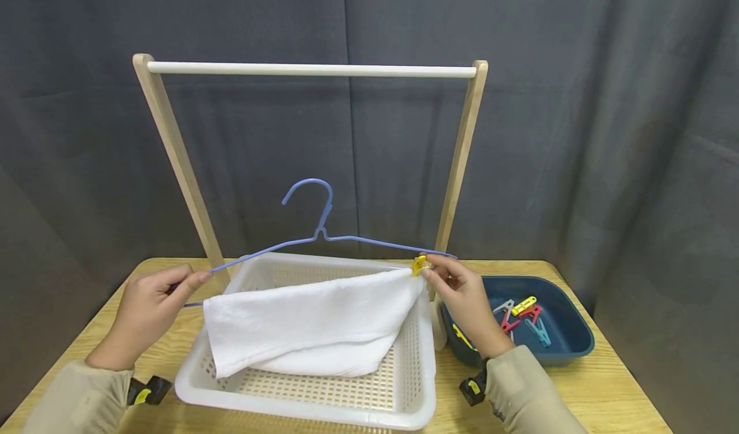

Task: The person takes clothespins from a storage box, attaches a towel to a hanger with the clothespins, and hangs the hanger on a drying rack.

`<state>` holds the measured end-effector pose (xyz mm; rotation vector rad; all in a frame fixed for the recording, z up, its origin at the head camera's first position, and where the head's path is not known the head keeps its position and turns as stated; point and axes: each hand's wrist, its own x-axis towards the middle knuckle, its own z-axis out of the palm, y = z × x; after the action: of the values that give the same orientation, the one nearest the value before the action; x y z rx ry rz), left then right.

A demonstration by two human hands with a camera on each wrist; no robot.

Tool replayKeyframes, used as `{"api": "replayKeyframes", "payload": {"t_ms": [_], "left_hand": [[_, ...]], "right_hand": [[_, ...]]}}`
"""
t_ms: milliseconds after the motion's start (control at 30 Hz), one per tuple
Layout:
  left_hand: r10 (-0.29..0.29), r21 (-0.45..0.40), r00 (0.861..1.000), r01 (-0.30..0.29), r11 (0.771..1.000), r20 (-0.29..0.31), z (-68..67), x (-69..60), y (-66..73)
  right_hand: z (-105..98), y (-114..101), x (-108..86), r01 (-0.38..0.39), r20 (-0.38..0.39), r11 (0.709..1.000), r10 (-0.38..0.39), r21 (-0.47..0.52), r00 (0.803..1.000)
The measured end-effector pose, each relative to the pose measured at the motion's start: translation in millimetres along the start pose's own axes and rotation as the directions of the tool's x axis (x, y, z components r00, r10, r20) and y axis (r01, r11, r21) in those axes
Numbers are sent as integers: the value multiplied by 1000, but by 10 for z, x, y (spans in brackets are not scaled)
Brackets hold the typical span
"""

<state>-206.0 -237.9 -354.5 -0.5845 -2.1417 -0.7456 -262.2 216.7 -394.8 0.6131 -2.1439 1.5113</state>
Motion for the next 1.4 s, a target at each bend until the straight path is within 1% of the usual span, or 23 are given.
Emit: {"api": "replayKeyframes", "payload": {"t_ms": [100, 167, 333, 467, 667, 800, 933, 1067, 1300, 1400], "left_hand": [[-1, -1, 1000, 1, 1000, 1, -4, 8, 6], [0, -2, 1000, 0, 1000, 2, -5, 11, 9], [11, -1, 1000, -11, 1000, -3, 1, 14, 13], [12, -2, 1000, -12, 1000, -4, 6, 19, 18], [-12, 1, 1000, 12, 1000, 2, 2, 15, 21], [-25, 2, 1000, 25, 1000, 9, -2, -1, 23], [-21, 0, 1000, 21, 1000, 10, 5, -8, 15], [-19, -10, 1000, 19, 1000, 13, 12, 0, 21], [-37, -58, 999, 38, 998, 25, -19, 13, 43], [-27, -86, 999, 29, 996, 16, -36, 21, 42]], "right_hand": [[-8, 2, 9, -44, 31, 998, 42, 44, 999], [-13, 5, 14, -85, 35, 994, 83, 73, 996], [-19, 12, 9, -201, 21, 971, 200, 127, 979], [-6, 2, 3, -239, -10, 961, 243, 140, 970], [52, -30, -4, -232, -68, 952, 249, 200, 966], [94, -49, -13, -196, -109, 959, 222, 206, 969], [134, -56, -15, -157, -140, 963, 190, 218, 972], [153, -54, -19, -154, -161, 969, 185, 191, 969], [170, -44, -21, -141, -159, 951, 190, 275, 969], [173, -33, -11, -156, -147, 950, 201, 269, 968]]}}
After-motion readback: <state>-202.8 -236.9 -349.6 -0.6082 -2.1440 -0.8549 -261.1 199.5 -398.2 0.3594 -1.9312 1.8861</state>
